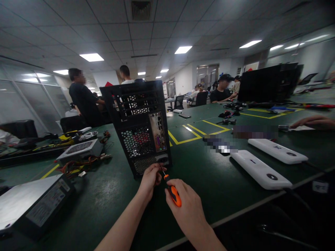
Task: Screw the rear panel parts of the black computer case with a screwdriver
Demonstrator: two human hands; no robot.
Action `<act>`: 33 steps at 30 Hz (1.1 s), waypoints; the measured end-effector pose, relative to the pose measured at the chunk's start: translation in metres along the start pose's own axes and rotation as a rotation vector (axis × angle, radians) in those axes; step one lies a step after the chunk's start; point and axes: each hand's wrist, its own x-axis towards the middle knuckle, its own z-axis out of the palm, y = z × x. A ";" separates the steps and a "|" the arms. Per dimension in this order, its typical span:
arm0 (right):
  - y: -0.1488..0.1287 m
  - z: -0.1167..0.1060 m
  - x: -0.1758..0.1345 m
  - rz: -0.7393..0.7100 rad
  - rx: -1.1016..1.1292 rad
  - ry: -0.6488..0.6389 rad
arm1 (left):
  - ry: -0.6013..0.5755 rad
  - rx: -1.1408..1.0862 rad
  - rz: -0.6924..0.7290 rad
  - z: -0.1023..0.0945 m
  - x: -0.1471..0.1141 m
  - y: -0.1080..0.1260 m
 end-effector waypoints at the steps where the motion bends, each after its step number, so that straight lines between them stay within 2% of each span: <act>1: 0.000 0.000 0.000 -0.010 0.010 -0.012 | 0.003 0.005 0.005 0.000 0.000 -0.001; 4: 0.001 0.001 0.000 -0.023 0.041 -0.020 | 0.018 0.028 0.044 0.002 0.000 -0.001; 8: 0.006 0.004 -0.003 -0.033 -0.018 0.097 | 0.038 0.084 0.050 0.003 -0.002 0.000; 10: 0.008 0.006 -0.004 -0.034 -0.058 0.108 | 0.038 0.121 0.027 0.002 -0.002 0.000; 14: 0.008 0.007 -0.001 0.036 -0.072 -0.005 | 0.000 0.168 0.008 0.001 -0.002 0.000; 19: 0.003 0.006 0.006 0.211 0.087 -0.150 | -0.009 0.155 0.061 0.002 -0.003 0.000; 22: 0.004 0.007 0.008 0.342 0.333 -0.184 | -0.013 0.135 0.058 0.001 -0.003 0.000; 25: 0.004 0.009 0.011 0.668 0.908 -0.287 | -0.015 0.145 0.064 0.001 -0.004 0.001; 27: 0.003 0.009 0.015 0.888 1.199 -0.314 | -0.013 0.159 0.062 0.001 -0.004 0.002; 29: -0.001 0.008 0.019 1.019 1.326 -0.309 | -0.013 0.153 0.055 0.001 -0.004 0.003; 33: -0.009 0.004 0.026 1.161 1.512 -0.275 | -0.021 0.106 0.013 0.000 -0.003 0.004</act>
